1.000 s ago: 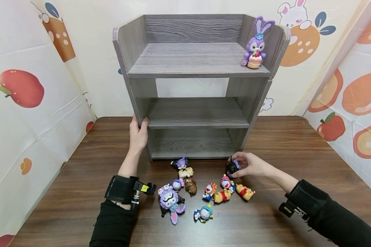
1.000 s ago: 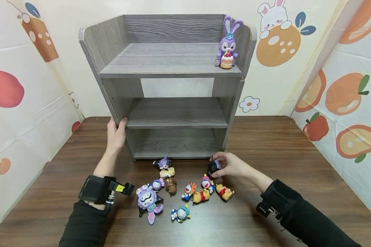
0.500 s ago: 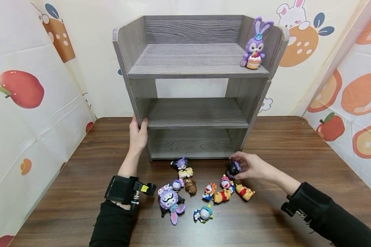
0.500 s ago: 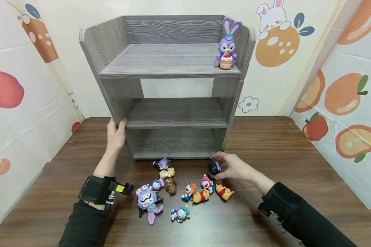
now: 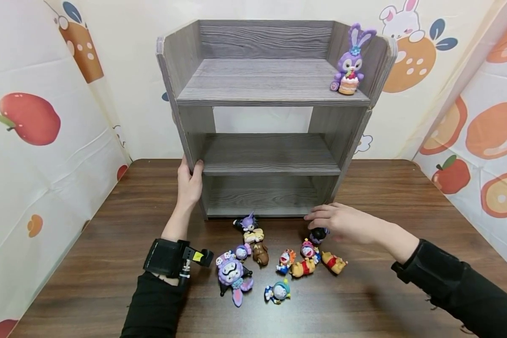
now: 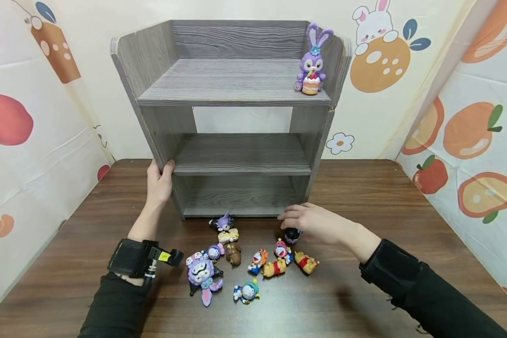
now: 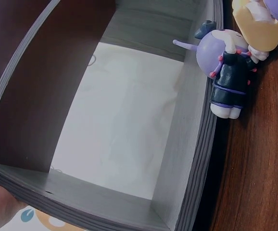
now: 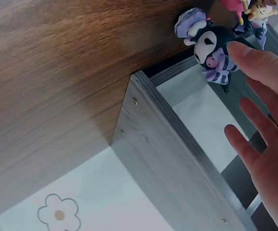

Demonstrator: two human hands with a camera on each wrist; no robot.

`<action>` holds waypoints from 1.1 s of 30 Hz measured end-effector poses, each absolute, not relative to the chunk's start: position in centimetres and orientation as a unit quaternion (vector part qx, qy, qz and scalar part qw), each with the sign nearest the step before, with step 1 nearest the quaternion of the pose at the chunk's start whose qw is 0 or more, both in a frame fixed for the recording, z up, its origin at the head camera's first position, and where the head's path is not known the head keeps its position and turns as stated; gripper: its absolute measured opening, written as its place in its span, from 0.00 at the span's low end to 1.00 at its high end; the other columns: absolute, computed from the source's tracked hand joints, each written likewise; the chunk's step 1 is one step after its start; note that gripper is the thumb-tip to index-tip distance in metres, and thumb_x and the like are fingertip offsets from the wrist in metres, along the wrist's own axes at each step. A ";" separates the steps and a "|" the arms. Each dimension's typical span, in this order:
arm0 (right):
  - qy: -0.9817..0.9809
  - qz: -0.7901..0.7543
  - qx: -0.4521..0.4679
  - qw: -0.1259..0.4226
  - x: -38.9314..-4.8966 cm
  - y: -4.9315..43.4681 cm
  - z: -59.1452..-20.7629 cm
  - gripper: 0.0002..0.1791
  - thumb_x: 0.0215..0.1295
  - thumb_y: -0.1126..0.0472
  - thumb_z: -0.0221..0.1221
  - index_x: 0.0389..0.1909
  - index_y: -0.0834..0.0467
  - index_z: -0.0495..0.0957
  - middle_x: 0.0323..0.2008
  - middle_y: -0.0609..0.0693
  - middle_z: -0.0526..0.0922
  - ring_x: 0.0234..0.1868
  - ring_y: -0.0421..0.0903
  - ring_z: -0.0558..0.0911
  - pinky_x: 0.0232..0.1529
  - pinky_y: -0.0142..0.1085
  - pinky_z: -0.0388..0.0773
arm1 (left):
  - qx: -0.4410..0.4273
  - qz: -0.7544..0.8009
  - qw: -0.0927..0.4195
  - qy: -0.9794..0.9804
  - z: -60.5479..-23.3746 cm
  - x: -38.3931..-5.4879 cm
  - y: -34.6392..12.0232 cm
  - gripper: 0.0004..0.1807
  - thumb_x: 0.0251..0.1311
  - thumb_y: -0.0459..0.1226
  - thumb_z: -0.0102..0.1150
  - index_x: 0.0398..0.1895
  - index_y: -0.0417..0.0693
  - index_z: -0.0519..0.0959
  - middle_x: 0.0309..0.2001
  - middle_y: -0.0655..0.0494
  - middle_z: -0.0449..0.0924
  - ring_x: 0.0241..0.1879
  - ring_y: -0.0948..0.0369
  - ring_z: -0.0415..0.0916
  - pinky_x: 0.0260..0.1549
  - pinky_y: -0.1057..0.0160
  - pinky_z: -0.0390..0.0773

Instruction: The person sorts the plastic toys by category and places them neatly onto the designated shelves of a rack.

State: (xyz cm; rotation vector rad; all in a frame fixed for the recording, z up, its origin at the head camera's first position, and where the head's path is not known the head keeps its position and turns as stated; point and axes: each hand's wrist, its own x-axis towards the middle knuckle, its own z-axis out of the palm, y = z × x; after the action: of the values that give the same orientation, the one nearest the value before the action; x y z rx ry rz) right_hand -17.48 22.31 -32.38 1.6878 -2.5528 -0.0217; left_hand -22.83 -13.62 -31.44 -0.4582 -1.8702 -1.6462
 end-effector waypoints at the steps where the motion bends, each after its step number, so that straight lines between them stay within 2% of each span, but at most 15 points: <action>1: -0.831 -0.014 0.554 0.039 -17.5 22.2 -32.4 0.29 0.33 0.69 0.70 0.43 0.57 0.76 0.51 0.53 0.73 0.54 0.53 0.69 0.46 0.48 0.68 | -0.172 -0.620 0.302 -0.703 -31.7 -23.1 -13.7 0.19 0.57 0.24 0.38 0.52 0.24 0.63 0.52 0.32 0.67 0.53 0.49 0.63 0.52 0.55 0.60; 8: -0.837 -0.047 0.545 0.002 -17.7 21.7 -32.9 0.27 0.34 0.71 0.69 0.43 0.55 0.77 0.48 0.51 0.75 0.51 0.51 0.71 0.47 0.48 0.67 | -0.164 -0.624 0.301 -0.703 -32.5 -23.7 -13.9 0.19 0.57 0.25 0.39 0.52 0.28 0.65 0.52 0.36 0.69 0.53 0.54 0.64 0.52 0.60 0.61; 13: -0.840 -0.054 0.540 0.002 -17.9 21.6 -33.3 0.24 0.38 0.75 0.64 0.41 0.57 0.77 0.43 0.50 0.77 0.48 0.49 0.73 0.47 0.48 0.67 | -0.172 -0.626 0.298 -0.700 -31.4 -22.7 -13.5 0.20 0.57 0.24 0.37 0.53 0.24 0.62 0.53 0.31 0.65 0.56 0.47 0.62 0.54 0.53 0.59; 17: -0.848 -0.048 0.528 0.010 -18.0 21.7 -33.5 0.22 0.40 0.76 0.62 0.41 0.58 0.77 0.41 0.49 0.78 0.46 0.49 0.74 0.46 0.47 0.68 | -0.170 -0.626 0.293 -0.703 -30.3 -21.7 -13.2 0.20 0.56 0.23 0.37 0.53 0.21 0.61 0.53 0.28 0.64 0.56 0.44 0.60 0.54 0.51 0.58; 22: -0.868 -0.017 0.496 0.019 -18.2 22.0 -33.9 0.19 0.44 0.66 0.66 0.42 0.60 0.77 0.40 0.50 0.79 0.44 0.48 0.75 0.43 0.45 0.69 | -0.167 -0.622 0.295 -0.706 -30.1 -21.6 -13.1 0.20 0.56 0.22 0.37 0.53 0.21 0.61 0.53 0.27 0.64 0.55 0.44 0.61 0.53 0.52 0.58; 26: -0.880 0.007 0.473 0.048 -18.3 22.1 -34.6 0.20 0.44 0.58 0.67 0.40 0.62 0.77 0.36 0.51 0.80 0.38 0.46 0.77 0.38 0.41 0.72 | -0.161 -0.622 0.295 -0.708 -30.1 -21.6 -13.1 0.19 0.56 0.22 0.37 0.51 0.20 0.62 0.51 0.28 0.65 0.53 0.44 0.62 0.52 0.54 0.60; 33: -0.895 0.043 0.436 0.088 -18.3 22.0 -35.6 0.18 0.45 0.57 0.66 0.36 0.63 0.78 0.31 0.51 0.79 0.31 0.45 0.79 0.32 0.38 0.74 | -0.157 -0.624 0.298 -0.705 -30.2 -21.6 -13.0 0.17 0.55 0.22 0.37 0.48 0.20 0.63 0.49 0.28 0.67 0.51 0.45 0.64 0.50 0.59 0.61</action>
State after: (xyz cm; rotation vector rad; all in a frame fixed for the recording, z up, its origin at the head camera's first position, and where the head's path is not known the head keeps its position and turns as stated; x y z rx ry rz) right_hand -18.27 21.98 -35.63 1.2986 -2.6632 0.1283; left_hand -21.64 -13.00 -30.17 -0.4177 -1.8734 -1.6594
